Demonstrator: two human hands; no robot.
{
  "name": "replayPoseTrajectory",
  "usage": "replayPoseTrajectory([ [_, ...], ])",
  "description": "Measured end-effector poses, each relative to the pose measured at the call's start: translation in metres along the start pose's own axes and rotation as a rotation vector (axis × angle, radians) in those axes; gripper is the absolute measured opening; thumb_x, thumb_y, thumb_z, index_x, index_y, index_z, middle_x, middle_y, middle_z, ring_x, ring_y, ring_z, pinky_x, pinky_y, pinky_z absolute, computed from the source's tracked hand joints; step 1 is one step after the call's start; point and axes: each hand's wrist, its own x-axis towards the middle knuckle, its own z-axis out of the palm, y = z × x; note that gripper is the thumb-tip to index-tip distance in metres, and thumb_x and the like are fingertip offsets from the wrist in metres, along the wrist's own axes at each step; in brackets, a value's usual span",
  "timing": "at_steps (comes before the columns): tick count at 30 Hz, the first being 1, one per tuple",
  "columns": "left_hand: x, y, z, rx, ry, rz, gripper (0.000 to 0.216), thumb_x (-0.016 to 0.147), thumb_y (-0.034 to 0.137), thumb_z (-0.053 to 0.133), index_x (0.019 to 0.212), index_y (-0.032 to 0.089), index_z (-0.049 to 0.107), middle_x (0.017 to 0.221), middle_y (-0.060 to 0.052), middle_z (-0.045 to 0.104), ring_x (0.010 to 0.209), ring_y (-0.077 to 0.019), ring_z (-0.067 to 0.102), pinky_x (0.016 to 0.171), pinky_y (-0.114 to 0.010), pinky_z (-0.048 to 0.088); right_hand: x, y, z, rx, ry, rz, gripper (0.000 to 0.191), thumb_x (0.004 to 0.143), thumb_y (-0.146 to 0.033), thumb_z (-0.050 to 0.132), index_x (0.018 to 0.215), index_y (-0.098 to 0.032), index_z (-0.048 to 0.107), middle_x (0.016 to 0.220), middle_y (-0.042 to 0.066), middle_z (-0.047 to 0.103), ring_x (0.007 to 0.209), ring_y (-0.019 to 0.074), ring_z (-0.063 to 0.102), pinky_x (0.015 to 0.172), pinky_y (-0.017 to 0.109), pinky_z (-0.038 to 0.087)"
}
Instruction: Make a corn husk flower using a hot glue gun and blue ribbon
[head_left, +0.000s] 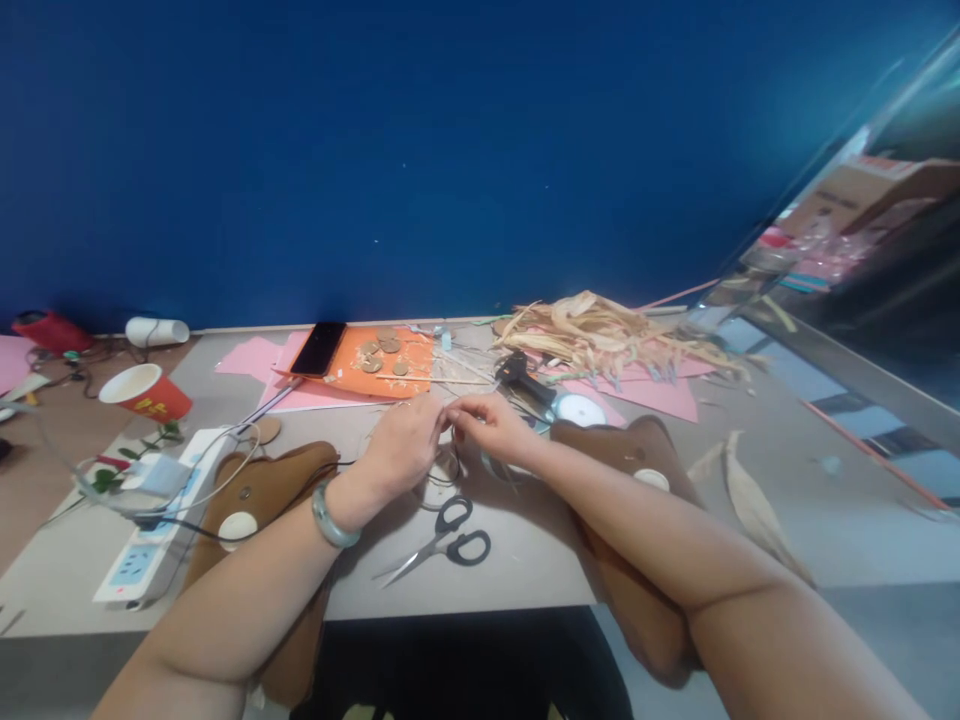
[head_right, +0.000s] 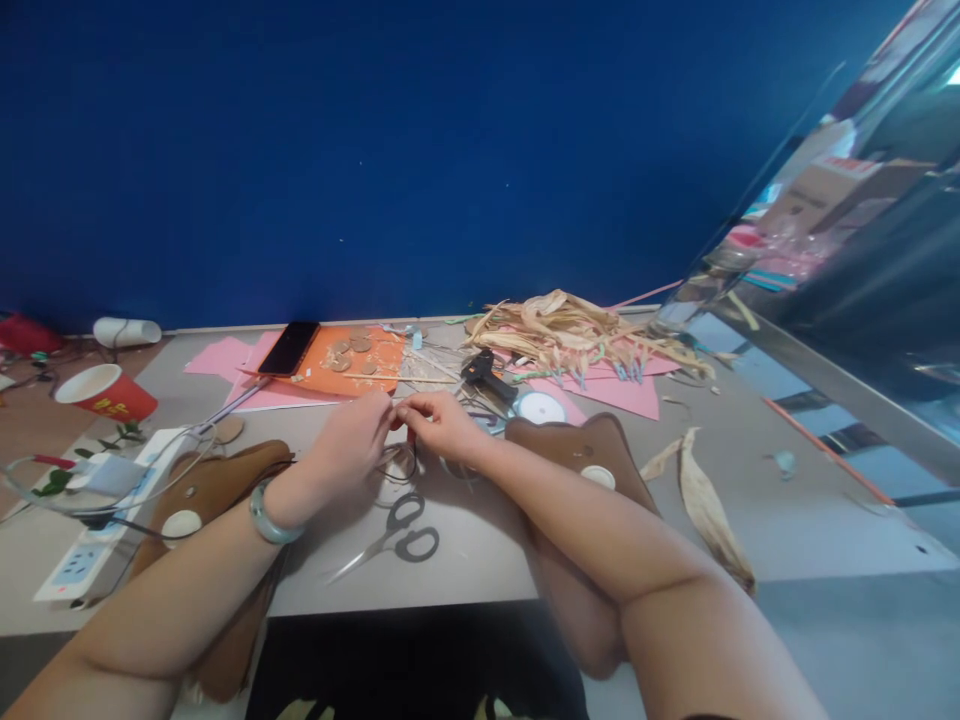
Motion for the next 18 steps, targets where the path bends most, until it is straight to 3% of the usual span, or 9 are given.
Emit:
replayPoseTrajectory([
  [6,0.002,-0.004,0.002,-0.52,0.087,-0.172,0.024,0.096,0.034,0.035,0.078,0.021,0.045,0.07,0.0,0.052,0.066,-0.0153,0.05,0.064,-0.03,0.039,-0.003,-0.001,0.002,0.119,0.043,-0.031,0.026,0.087,-0.031,0.053,0.079,-0.013,0.07,0.073,0.005,0.07,0.056,0.0101,0.058,0.059,0.023,0.049],
  [10,0.008,-0.008,0.003,-0.954,0.137,-0.259,0.032,0.093,0.04,0.039,0.068,0.02,0.042,0.06,0.003,0.046,0.056,-0.0119,0.05,0.061,-0.028,0.041,-0.002,0.003,0.003,0.222,0.083,-0.01,0.027,0.085,-0.036,0.056,0.082,-0.013,0.069,0.076,0.007,0.071,0.055,0.0104,0.057,0.057,0.024,0.049],
  [13,0.011,-0.007,0.002,-1.197,0.087,-0.326,0.038,0.09,0.046,0.045,0.062,0.02,0.041,0.052,0.005,0.042,0.046,-0.01,0.047,0.052,-0.027,0.041,-0.002,0.004,0.003,0.242,0.117,0.014,0.027,0.084,-0.037,0.057,0.082,-0.013,0.069,0.075,0.006,0.07,0.055,0.0101,0.057,0.058,0.024,0.049],
  [18,0.009,-0.003,-0.001,-1.316,-0.026,-0.362,0.044,0.084,0.05,0.055,0.056,0.018,0.046,0.047,0.004,0.046,0.041,-0.0091,0.047,0.047,-0.025,0.04,-0.001,0.0,0.002,0.215,0.149,0.026,0.027,0.084,-0.037,0.057,0.078,-0.014,0.068,0.073,0.005,0.07,0.054,0.0096,0.057,0.057,0.023,0.048],
])
